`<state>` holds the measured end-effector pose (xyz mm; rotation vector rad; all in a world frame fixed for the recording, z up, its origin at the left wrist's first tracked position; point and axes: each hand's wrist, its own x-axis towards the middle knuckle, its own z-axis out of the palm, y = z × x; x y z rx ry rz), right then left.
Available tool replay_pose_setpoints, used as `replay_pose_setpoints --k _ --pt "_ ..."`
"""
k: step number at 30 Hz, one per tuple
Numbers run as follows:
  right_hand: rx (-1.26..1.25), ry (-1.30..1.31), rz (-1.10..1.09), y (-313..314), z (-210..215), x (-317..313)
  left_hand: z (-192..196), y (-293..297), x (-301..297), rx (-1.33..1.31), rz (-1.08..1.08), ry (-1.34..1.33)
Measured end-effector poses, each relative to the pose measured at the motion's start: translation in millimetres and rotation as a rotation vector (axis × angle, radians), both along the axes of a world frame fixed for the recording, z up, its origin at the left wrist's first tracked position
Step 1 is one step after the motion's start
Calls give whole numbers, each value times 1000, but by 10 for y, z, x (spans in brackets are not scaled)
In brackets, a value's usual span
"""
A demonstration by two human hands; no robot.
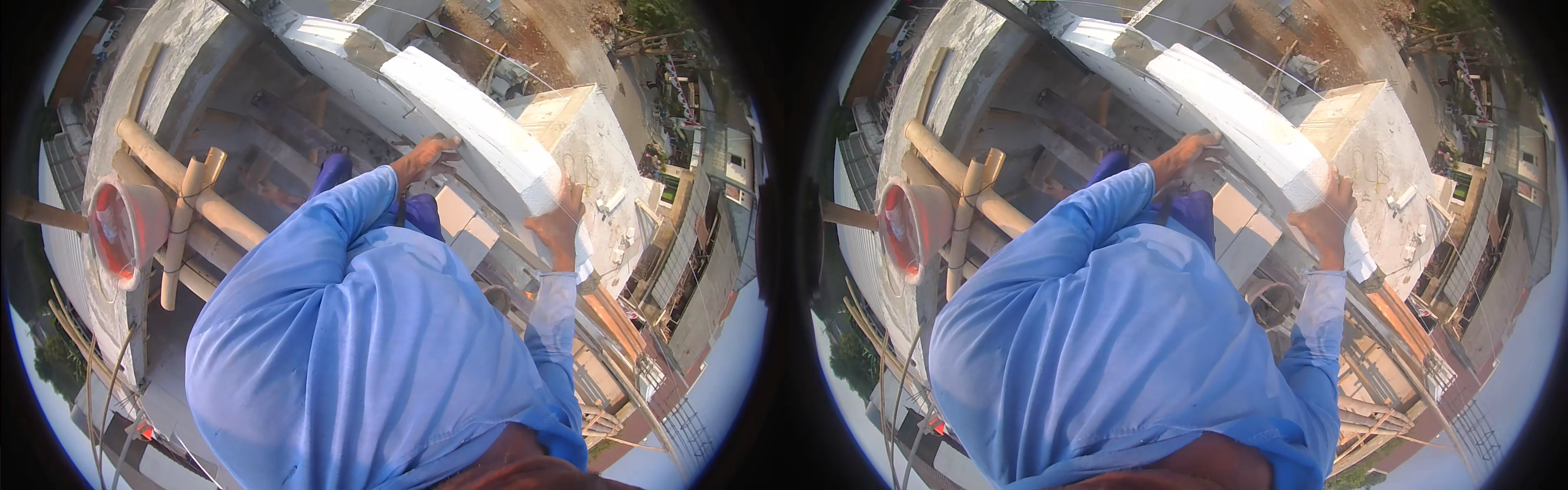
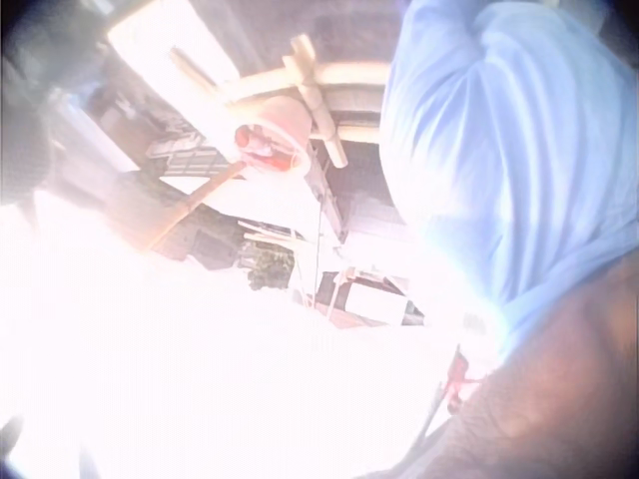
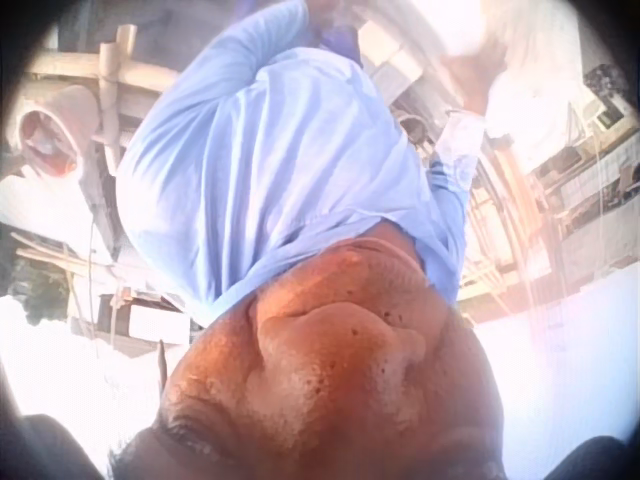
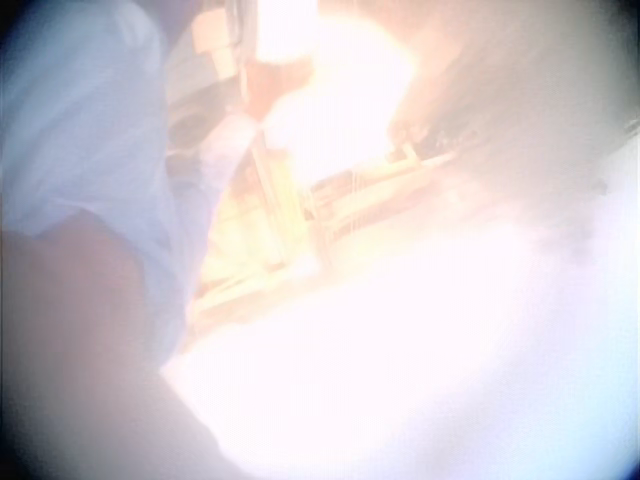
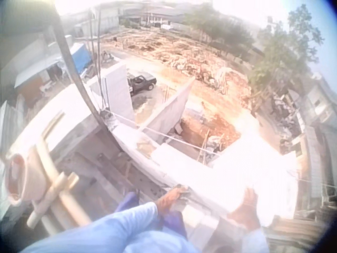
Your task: The person applies mortar onto structural segments, positions concrete blocks on a wall structure, checks their measurements with a tape measure, taps them into place using a hammer, and cuts block segments with a hand saw.
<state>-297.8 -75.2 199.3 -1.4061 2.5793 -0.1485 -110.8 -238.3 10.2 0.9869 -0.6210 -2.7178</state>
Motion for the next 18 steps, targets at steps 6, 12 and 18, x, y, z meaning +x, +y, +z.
replay_pose_setpoints --k 6,12,18 --pt "-51 -36 123 -377 -25 53 -135 -229 153 -3 140 3" --pt "-8 -28 110 -601 -122 64 82 -401 278 -48 176 -3" --pt "38 -23 93 -730 -194 120 16 -507 346 -37 185 -8"
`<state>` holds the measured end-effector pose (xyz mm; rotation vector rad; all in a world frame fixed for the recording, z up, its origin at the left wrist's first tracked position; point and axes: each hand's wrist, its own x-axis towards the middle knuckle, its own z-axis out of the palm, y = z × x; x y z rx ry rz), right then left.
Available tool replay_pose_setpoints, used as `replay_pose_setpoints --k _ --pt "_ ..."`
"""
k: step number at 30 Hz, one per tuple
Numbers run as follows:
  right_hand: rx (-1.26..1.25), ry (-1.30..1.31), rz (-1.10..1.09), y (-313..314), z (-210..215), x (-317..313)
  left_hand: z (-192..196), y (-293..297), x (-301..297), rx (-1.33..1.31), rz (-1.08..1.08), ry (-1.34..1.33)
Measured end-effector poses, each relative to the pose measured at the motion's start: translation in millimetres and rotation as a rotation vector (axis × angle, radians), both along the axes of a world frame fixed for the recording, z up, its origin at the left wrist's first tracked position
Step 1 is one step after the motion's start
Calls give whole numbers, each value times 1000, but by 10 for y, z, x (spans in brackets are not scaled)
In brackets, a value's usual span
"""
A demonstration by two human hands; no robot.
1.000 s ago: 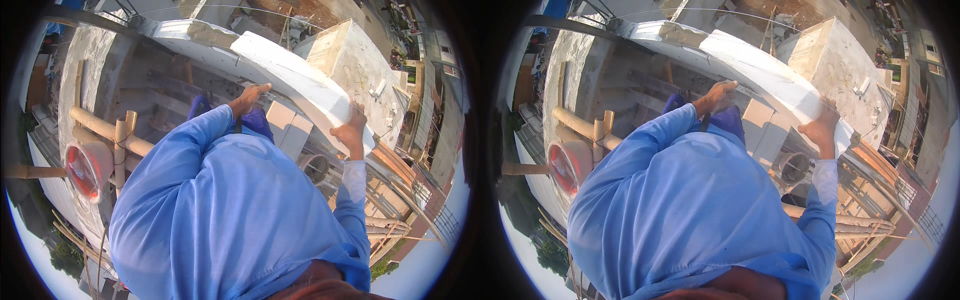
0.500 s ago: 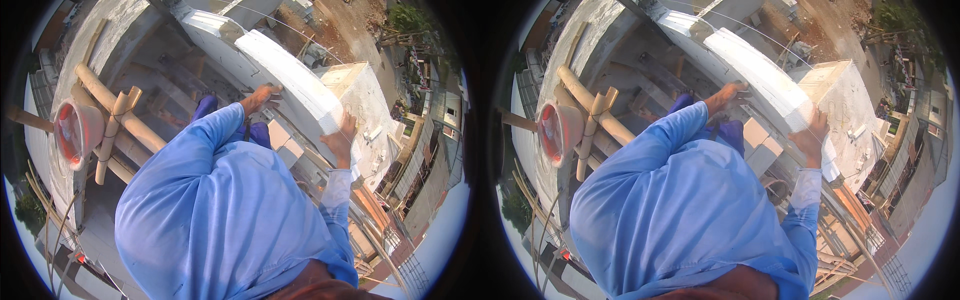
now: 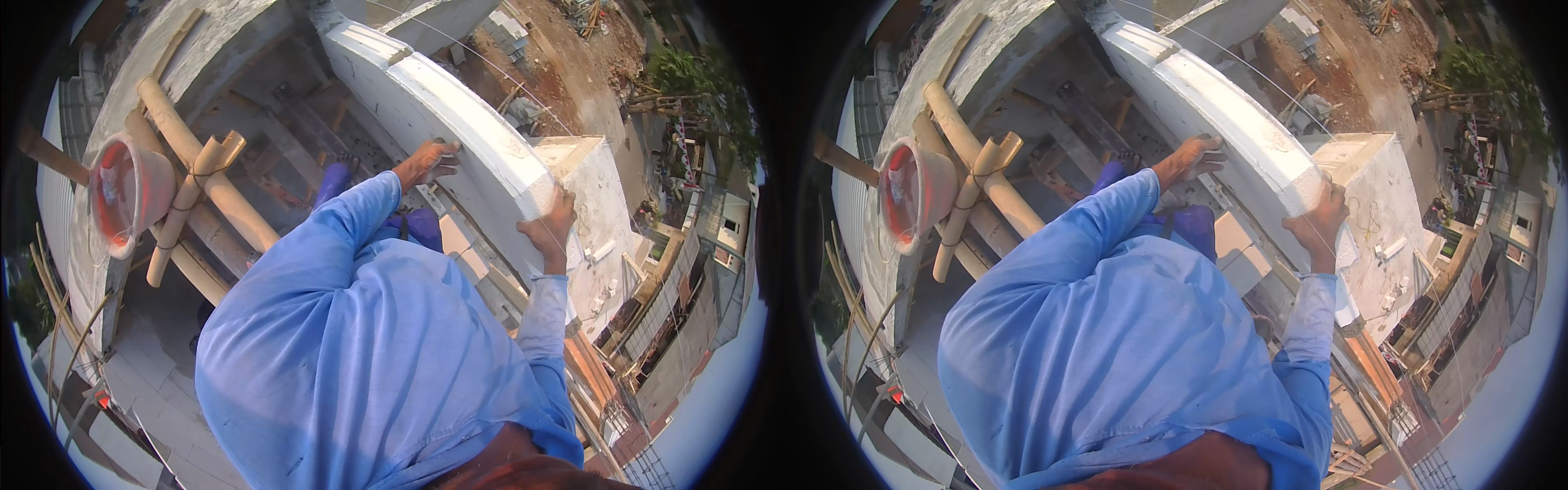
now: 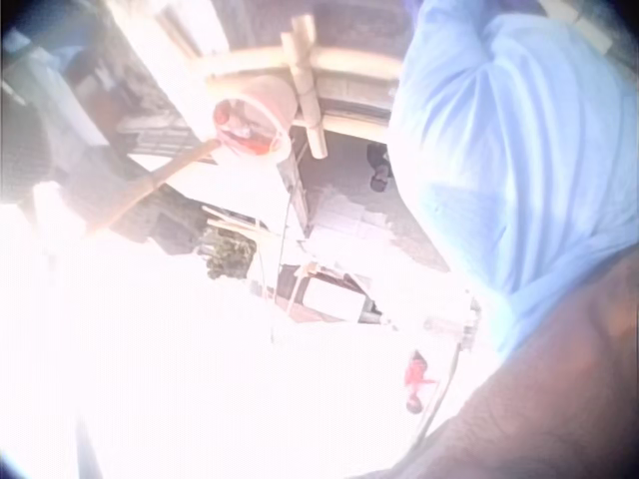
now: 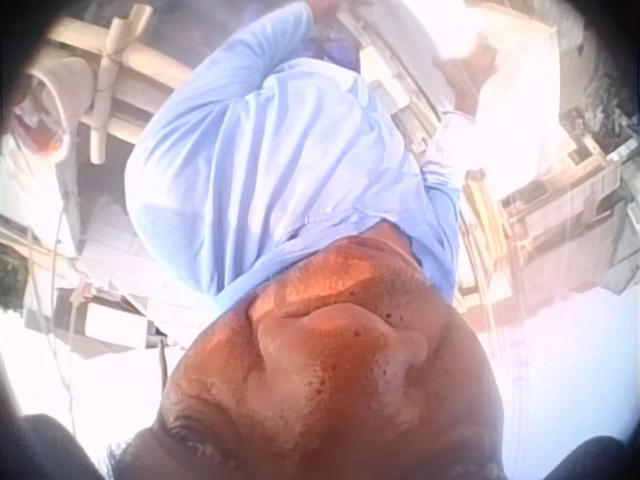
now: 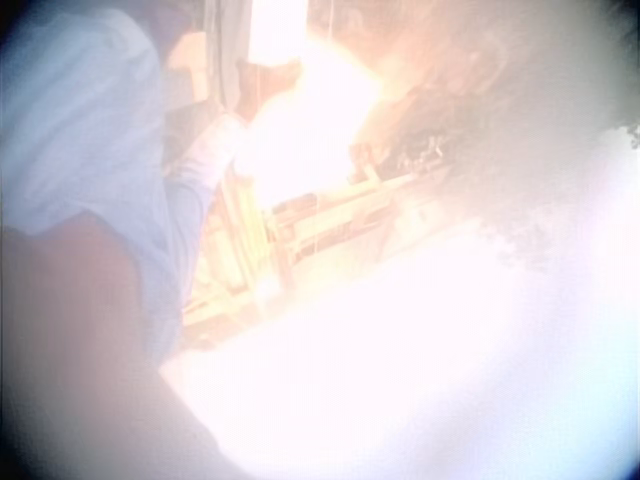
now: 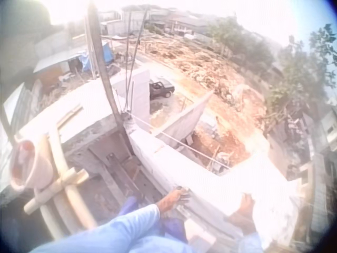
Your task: The person applies mortar onto structural segments, positions concrete blocks on a wall structure, checks their measurements with a tape measure, taps them into place using a hammer, and cuts block segments with a hand saw.
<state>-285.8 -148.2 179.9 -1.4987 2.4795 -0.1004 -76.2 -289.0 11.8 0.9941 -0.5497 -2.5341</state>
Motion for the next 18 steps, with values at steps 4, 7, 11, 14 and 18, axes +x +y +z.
replay_pose_setpoints --k 4,7,11,14,18 --pt "0 -14 -28 -79 -8 64 -104 -37 25 3 8 -2" --pt "2 -18 -10 -116 -24 78 -203 -53 21 18 46 -8" --pt "26 -26 -11 -179 4 125 -189 -96 33 6 56 -24" --pt "47 -33 -28 -234 59 181 -173 -124 42 1 55 -32" --pt "59 -18 -41 -241 23 171 -143 -152 59 -5 44 -37"
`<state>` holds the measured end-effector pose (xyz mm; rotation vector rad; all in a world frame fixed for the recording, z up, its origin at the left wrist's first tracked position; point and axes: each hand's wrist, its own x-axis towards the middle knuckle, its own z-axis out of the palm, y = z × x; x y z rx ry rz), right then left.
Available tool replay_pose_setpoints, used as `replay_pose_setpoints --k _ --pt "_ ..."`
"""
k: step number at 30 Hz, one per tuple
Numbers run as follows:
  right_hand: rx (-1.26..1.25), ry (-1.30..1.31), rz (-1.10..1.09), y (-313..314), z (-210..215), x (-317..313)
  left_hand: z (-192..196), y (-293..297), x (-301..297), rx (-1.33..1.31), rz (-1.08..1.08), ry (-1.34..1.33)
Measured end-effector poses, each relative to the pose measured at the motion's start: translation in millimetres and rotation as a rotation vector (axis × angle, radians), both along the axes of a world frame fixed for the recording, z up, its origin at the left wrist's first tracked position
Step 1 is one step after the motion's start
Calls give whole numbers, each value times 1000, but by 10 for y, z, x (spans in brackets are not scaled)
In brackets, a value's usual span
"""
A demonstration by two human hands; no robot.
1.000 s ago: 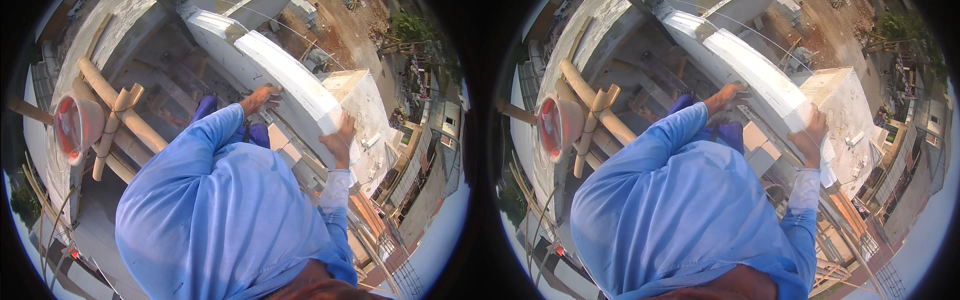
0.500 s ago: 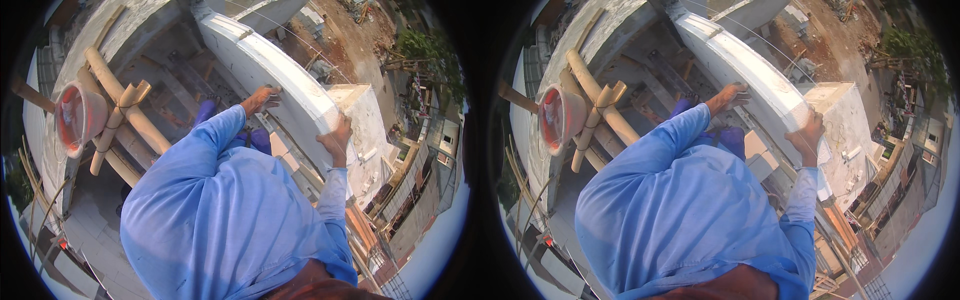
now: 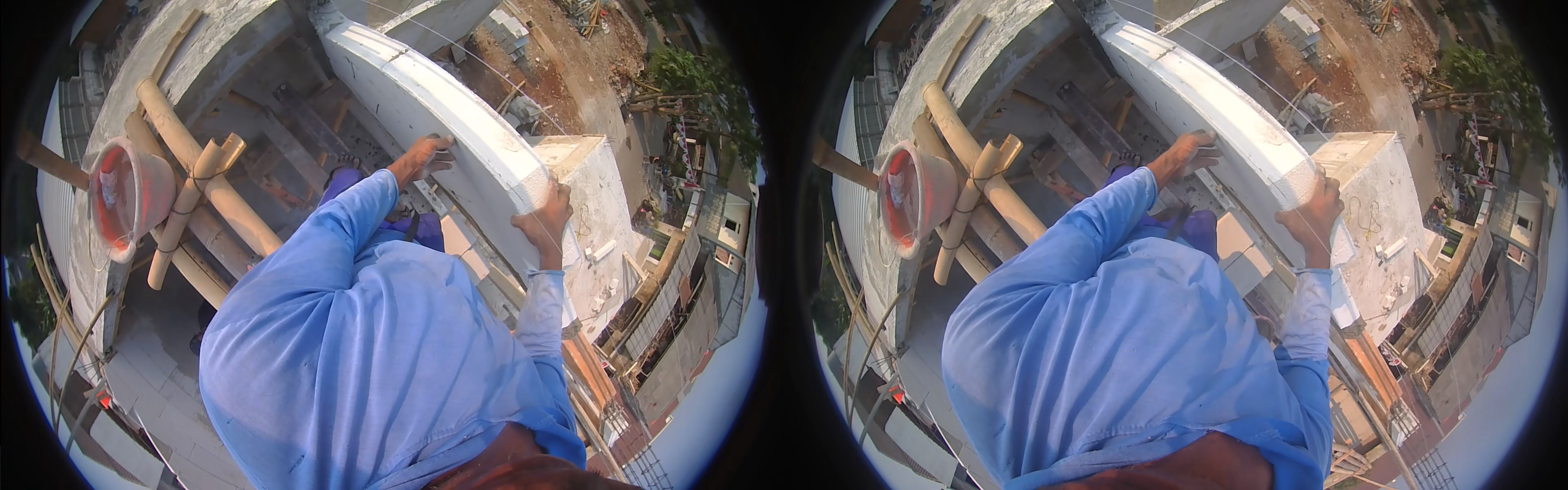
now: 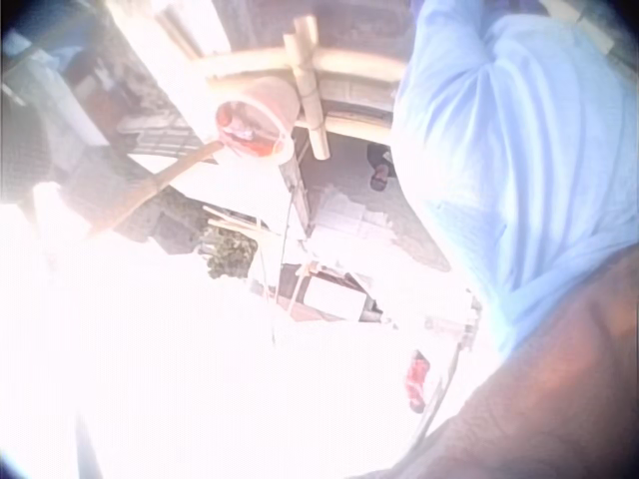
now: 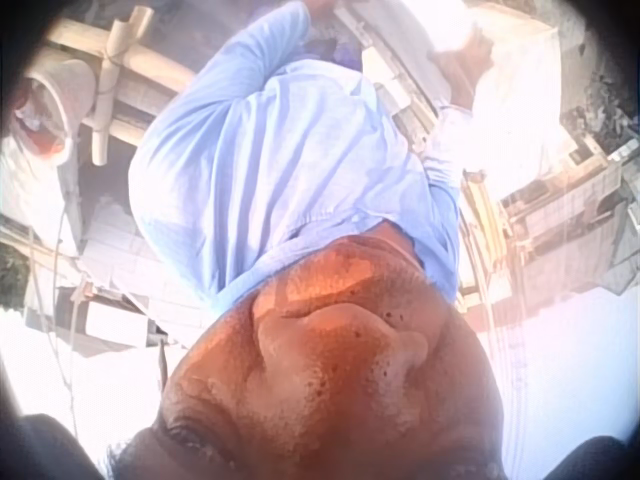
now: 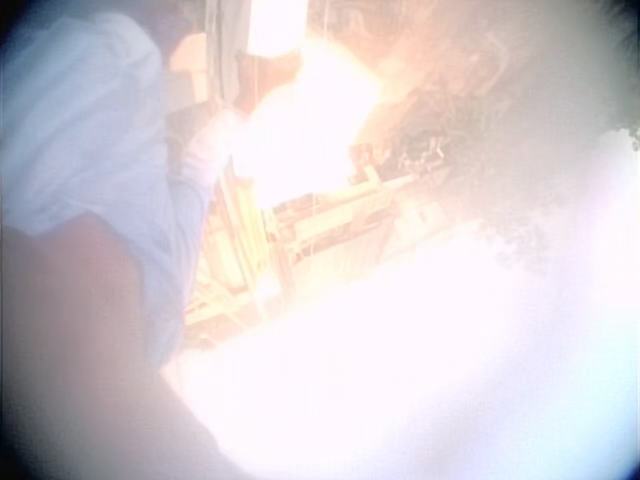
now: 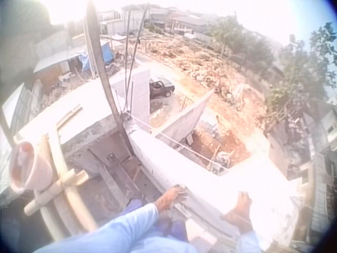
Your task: The person applies mortar onto structural segments, positions concrete blocks on a wall structure, checks their measurements with a tape measure, taps them into place using a hammer, and cuts block segments with a hand saw.
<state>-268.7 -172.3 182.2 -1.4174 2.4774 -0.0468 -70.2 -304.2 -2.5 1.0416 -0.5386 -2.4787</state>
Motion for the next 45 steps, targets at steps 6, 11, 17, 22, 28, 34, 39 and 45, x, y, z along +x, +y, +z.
replay_pose_setpoints --k 6,11,17,22,28,34,39,45 --pt "-1 10 27 -53 21 32 -15 -29 23 0 18 -19" --pt "9 16 4 -71 32 60 47 -46 36 -9 -5 -12" --pt "2 47 47 -57 -16 48 47 -60 61 9 -25 -3" --pt "-46 59 88 -23 -52 61 8 -85 75 27 -53 5" --pt "72 73 41 22 27 17 -66 -115 41 38 -108 31" --pt "104 193 -80 464 92 -202 -188 -125 28 59 -50 107" --pt "176 134 -72 536 71 -343 -63 16 -67 119 -11 88" --pt "73 83 -90 544 0 -346 33 94 -115 107 -57 164"
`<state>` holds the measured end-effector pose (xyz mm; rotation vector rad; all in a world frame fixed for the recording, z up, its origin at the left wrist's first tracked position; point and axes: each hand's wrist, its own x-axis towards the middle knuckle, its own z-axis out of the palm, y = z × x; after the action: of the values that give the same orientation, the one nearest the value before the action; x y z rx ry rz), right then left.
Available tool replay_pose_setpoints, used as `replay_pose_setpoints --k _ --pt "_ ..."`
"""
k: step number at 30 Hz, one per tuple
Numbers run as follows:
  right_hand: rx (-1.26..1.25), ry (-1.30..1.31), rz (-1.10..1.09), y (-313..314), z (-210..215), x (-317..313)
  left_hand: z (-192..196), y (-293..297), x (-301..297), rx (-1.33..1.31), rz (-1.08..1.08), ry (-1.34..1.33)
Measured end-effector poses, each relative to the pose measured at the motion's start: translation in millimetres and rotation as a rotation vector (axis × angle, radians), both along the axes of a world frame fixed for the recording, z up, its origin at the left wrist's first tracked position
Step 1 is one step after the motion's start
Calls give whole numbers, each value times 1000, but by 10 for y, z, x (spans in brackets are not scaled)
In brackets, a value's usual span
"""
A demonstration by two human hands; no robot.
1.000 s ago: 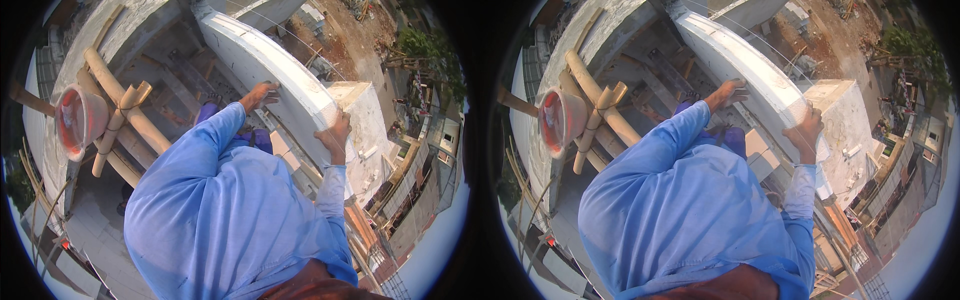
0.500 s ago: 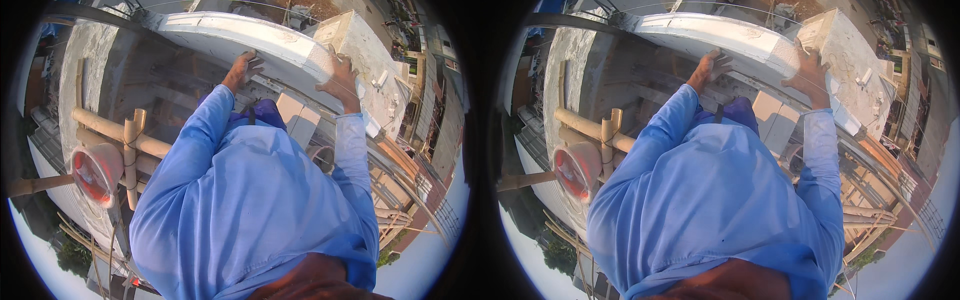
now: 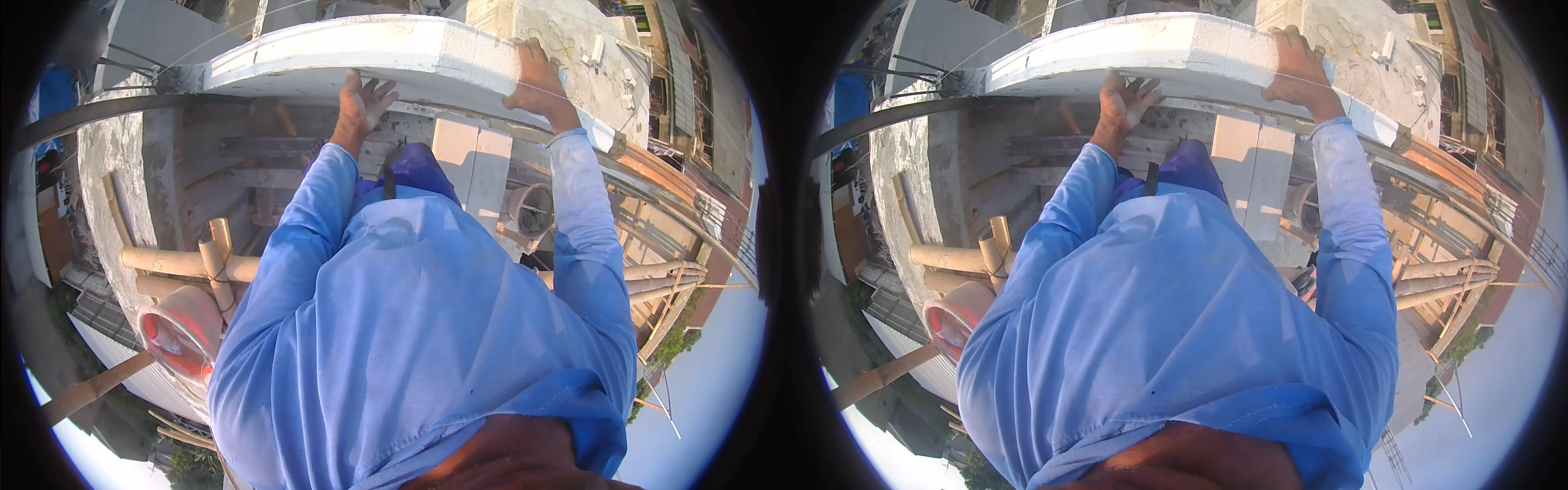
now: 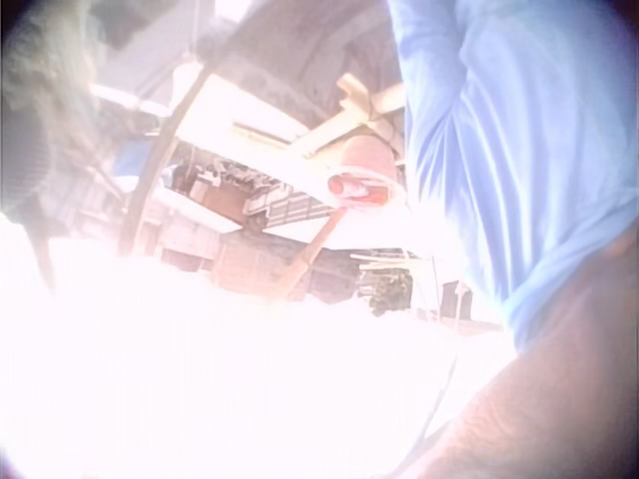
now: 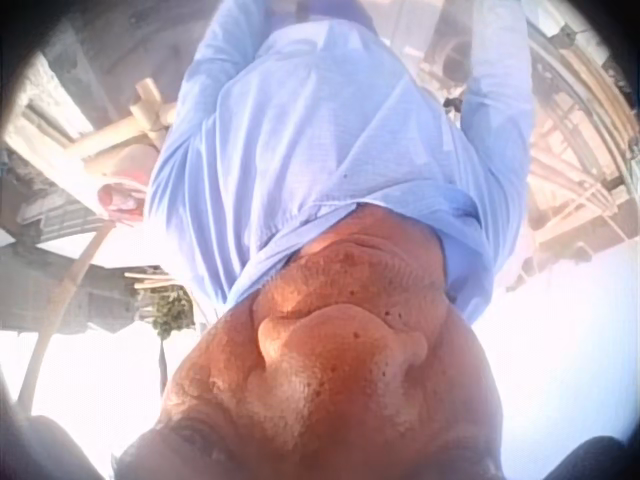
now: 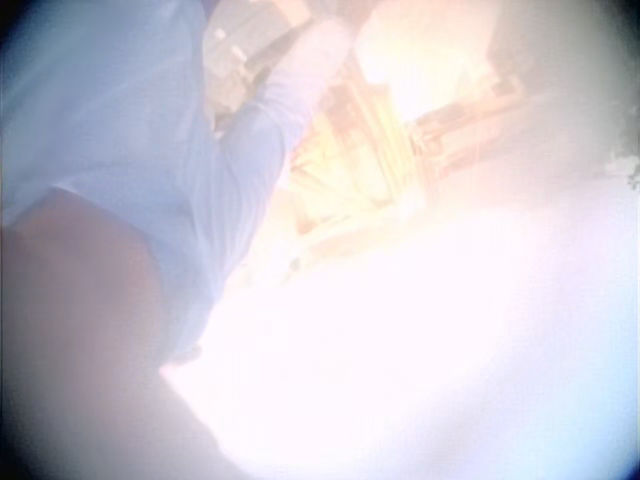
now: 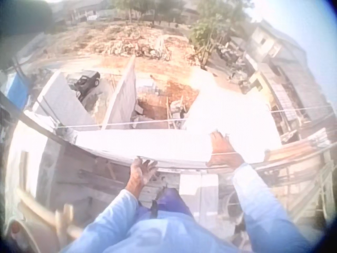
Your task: The person applies mortar onto structural segments, positions concrete blocks on a wall structure, checks their measurements with a tape measure, taps them into place using a hammer, and cuts block segments with a hand saw.
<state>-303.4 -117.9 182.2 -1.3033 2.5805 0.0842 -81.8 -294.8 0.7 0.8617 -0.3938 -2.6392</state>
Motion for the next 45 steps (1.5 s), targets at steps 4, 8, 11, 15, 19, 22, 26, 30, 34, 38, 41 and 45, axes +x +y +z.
replay_pose_setpoints --k 4,8,11,15,19,22,26,30,34,38,41,45 --pt "-53 7 18 2 -20 -18 17 1 -17 -47 -15 -12" --pt "15 -4 -6 -26 12 -15 2 -2 -16 -52 -25 6" --pt "72 -46 -32 -69 91 3 -3 10 -28 -49 -17 -9" --pt "86 -41 -35 -61 92 -5 -5 14 -38 -58 -25 -10" --pt "84 -46 -32 -98 99 -7 -9 -11 -21 -84 -36 2" --pt "56 -20 -18 -78 44 -40 -20 -6 -36 -61 -19 -23" --pt "7 25 7 -35 -30 -74 -28 -9 -47 -61 -23 -30" --pt "29 16 -2 -63 -6 -72 -58 -23 -33 -64 -27 -21" --pt "23 30 -9 -61 -58 -88 -70 -48 -22 -17 -17 -1" --pt "76 24 -16 -98 -25 -61 -88 -66 20 -41 -45 22" --pt "110 7 -40 -85 18 -55 -125 -66 27 -36 -78 0" --pt "101 -7 -59 -114 34 -42 -91 -141 75 -48 -124 -94"
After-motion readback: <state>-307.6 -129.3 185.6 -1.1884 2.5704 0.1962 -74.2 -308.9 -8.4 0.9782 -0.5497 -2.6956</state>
